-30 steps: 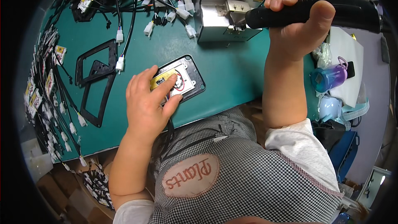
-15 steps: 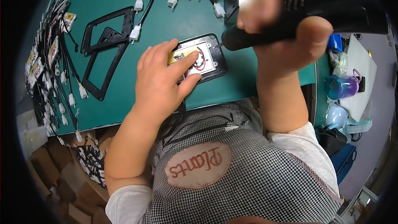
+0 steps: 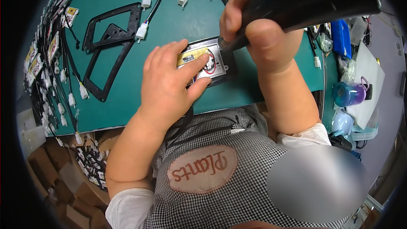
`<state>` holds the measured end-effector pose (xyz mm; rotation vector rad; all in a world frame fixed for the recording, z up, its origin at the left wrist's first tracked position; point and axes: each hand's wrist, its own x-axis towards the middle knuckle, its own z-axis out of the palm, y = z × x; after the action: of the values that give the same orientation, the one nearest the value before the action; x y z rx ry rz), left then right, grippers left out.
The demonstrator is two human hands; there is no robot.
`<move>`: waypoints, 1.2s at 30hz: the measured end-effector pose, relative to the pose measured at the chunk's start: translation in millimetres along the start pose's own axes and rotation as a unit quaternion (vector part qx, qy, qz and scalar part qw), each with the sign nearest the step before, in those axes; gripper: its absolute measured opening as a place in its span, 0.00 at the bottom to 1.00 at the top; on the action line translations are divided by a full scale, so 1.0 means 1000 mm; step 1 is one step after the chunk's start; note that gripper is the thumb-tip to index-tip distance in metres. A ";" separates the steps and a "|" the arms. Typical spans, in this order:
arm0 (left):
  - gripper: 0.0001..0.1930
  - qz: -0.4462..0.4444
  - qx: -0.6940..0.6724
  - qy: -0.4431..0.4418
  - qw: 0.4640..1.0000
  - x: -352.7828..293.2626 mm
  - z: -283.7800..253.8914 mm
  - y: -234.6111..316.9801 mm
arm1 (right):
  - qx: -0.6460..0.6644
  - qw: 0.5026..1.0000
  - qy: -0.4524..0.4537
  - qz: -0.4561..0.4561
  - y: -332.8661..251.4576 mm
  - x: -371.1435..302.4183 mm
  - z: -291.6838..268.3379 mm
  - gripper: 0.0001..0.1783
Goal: The person repeatedly picks up small electronic modules with attached wires from a pile, places them into a black plastic frame, and uses a handheld electric screwdriver to fasten screws. After securing each unit, they place it back onto the table and repeat the process with the next module.
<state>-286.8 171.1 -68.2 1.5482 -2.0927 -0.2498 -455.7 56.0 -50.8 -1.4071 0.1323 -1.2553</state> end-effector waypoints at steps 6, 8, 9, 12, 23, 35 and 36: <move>0.22 0.012 0.012 0.013 1.000 0.001 0.000 0.000 | -0.083 0.995 0.057 -0.012 -0.006 0.002 0.003 0.25; 0.22 0.025 0.018 0.020 0.999 0.003 -0.002 0.002 | -0.171 0.981 0.089 0.020 -0.019 0.005 -0.001 0.28; 0.22 0.023 0.018 0.019 0.999 0.004 -0.001 0.002 | -0.127 0.985 0.117 0.004 -0.027 0.006 -0.007 0.27; 0.23 0.013 0.020 0.009 1.000 0.001 0.001 0.003 | -0.004 0.991 0.098 -0.092 -0.068 0.018 -0.038 0.28; 0.23 0.017 0.030 0.003 0.999 0.004 0.000 0.008 | -0.095 0.965 0.193 -0.150 -0.103 0.025 -0.081 0.30; 0.23 0.018 0.027 0.005 0.999 0.005 0.000 0.007 | -0.022 0.986 0.155 -0.054 -0.094 0.021 -0.046 0.31; 0.23 0.017 0.029 0.001 0.999 0.003 -0.001 0.007 | 0.002 0.994 0.105 -0.030 -0.091 0.016 -0.048 0.33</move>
<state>-292.7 170.4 -63.9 1.5442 -2.1400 -0.1764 -534.8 42.0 15.2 -1.2803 0.2320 -1.4520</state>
